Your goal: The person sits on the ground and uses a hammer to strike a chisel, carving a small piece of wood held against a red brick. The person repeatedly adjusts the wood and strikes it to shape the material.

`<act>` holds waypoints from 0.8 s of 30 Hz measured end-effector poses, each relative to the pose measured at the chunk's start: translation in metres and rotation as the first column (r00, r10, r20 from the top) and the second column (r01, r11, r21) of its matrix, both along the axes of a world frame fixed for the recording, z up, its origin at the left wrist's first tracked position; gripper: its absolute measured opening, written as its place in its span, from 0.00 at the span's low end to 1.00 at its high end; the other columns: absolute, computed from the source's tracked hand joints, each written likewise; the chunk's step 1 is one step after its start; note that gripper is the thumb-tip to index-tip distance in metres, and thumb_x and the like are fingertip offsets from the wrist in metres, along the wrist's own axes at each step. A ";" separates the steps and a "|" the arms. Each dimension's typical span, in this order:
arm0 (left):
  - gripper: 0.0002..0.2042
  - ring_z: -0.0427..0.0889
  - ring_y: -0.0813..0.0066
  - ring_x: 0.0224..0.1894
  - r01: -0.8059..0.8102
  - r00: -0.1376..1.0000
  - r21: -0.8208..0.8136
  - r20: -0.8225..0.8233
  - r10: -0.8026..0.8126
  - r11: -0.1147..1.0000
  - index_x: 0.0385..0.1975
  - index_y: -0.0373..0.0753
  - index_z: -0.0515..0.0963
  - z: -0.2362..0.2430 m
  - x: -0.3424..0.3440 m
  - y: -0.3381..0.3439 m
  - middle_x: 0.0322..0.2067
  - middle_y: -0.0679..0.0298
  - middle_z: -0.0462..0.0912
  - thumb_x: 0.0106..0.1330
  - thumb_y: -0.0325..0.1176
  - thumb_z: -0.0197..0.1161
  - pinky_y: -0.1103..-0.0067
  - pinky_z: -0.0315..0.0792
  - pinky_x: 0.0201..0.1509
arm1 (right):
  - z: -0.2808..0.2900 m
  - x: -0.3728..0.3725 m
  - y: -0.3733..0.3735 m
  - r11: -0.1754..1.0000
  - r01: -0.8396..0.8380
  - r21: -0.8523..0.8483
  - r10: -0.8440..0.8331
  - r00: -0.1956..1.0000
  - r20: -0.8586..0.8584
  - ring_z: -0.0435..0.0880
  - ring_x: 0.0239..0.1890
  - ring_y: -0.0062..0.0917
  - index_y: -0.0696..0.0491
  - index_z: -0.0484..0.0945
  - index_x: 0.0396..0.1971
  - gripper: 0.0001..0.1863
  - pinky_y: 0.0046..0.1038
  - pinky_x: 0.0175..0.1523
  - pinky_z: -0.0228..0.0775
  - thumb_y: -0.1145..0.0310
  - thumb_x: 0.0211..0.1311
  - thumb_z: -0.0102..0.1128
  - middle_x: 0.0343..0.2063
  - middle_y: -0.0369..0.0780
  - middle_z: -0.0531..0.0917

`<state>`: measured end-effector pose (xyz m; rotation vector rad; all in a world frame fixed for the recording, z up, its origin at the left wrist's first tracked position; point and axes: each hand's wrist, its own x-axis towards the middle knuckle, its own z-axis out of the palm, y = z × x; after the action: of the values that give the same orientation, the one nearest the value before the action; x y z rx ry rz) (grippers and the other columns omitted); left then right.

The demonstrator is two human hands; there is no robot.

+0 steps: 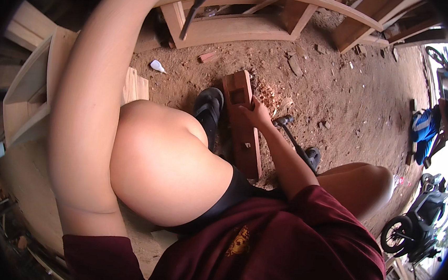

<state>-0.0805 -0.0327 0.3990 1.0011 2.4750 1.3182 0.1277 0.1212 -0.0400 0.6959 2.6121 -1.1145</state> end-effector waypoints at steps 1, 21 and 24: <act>0.14 0.79 0.77 0.19 0.112 0.993 0.077 -0.038 -0.109 0.991 0.21 0.37 0.72 -0.001 0.002 -0.006 0.19 0.63 0.78 0.63 0.34 0.68 0.79 0.74 0.23 | 0.005 -0.004 0.002 0.986 -0.092 0.139 0.086 0.995 0.047 0.83 0.50 0.41 0.52 0.74 0.60 0.34 0.41 0.56 0.74 0.51 0.56 0.69 0.47 0.51 0.83; 0.14 0.80 0.79 0.20 0.174 0.973 0.001 0.154 -0.172 0.985 0.30 0.36 0.79 -0.038 -0.010 0.029 0.22 0.65 0.83 0.62 0.42 0.71 0.80 0.74 0.25 | 0.073 0.107 0.156 0.973 0.195 -0.124 -0.052 0.709 0.703 0.82 0.23 0.26 0.59 0.85 0.30 0.14 0.31 0.27 0.75 0.62 0.56 0.61 0.23 0.42 0.83; 0.22 0.84 0.78 0.28 0.221 0.973 -0.150 0.098 -0.208 0.964 0.27 0.36 0.80 -0.069 -0.004 0.041 0.25 0.63 0.85 0.59 0.53 0.71 0.80 0.77 0.35 | 0.169 0.103 0.158 0.915 0.281 -0.289 -0.072 0.819 0.569 0.77 0.20 0.21 0.54 0.84 0.37 0.16 0.29 0.24 0.71 0.57 0.61 0.60 0.20 0.37 0.80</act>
<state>-0.0846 0.0086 0.3303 1.1161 2.2931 1.0546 0.2306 0.2791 0.1288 1.0126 1.8242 -1.1840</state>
